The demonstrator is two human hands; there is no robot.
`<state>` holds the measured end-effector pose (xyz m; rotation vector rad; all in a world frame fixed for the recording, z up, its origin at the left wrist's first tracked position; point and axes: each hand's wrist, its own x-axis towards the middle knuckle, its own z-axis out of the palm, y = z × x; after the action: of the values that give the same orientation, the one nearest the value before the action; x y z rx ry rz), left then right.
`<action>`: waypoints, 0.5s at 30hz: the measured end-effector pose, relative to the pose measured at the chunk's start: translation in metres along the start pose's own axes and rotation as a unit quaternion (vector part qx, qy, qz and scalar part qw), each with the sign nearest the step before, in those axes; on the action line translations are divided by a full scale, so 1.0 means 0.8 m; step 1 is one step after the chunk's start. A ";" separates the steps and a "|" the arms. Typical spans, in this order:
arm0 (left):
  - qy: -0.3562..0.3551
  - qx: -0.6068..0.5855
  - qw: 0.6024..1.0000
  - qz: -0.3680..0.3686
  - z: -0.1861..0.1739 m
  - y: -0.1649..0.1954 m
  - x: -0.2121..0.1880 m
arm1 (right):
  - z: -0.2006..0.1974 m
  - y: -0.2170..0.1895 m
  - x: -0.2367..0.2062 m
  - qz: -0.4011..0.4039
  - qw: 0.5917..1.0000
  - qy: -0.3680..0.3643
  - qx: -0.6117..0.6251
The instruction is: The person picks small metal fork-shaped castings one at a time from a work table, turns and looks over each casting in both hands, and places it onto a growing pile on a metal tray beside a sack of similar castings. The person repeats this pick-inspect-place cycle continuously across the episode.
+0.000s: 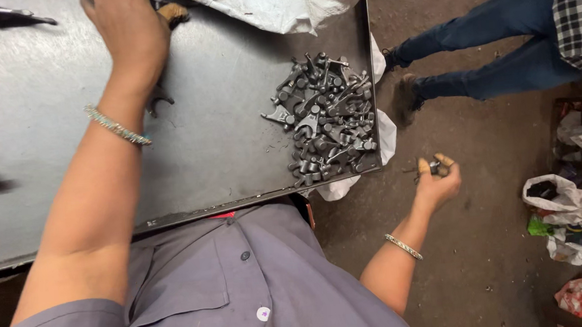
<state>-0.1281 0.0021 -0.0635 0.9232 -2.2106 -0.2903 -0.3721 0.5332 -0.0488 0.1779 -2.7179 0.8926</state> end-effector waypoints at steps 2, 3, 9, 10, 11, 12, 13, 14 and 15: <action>-0.039 -0.056 0.998 0.004 -0.016 -0.012 -0.009 | 0.004 0.031 0.002 0.040 0.999 0.002 -0.008; -0.069 -0.030 0.997 0.002 -0.019 -0.015 -0.011 | 0.007 0.034 0.003 0.093 0.995 -0.009 0.022; -0.244 0.001 0.968 -0.057 -0.053 -0.025 -0.034 | 0.052 -0.053 0.008 0.036 0.983 -0.078 0.163; -0.267 -0.005 0.962 -0.063 -0.058 -0.020 -0.039 | 0.059 -0.090 -0.004 0.010 0.977 -0.080 0.198; -0.258 -0.016 0.963 -0.070 -0.066 -0.016 -0.045 | 0.072 -0.132 -0.019 -0.052 0.970 -0.104 0.213; -0.251 -0.031 0.965 -0.074 -0.075 -0.012 -0.053 | 0.087 -0.177 -0.033 -0.113 0.960 -0.124 0.225; -0.216 -0.046 0.972 -0.077 -0.085 -0.010 -0.060 | 0.100 -0.222 -0.051 -0.174 0.946 -0.138 0.235; -0.182 -0.065 0.978 -0.079 -0.095 -0.008 -0.067 | 0.112 -0.266 -0.074 -0.197 0.928 -0.191 0.253; -0.143 -0.082 0.981 -0.106 -0.106 -0.008 -0.073 | 0.124 -0.307 -0.099 -0.221 0.906 -0.242 0.269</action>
<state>-0.0373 0.0432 -0.0363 1.0815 -2.3011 -0.7358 -0.2689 0.2793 -0.0108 1.2178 -2.5566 1.5820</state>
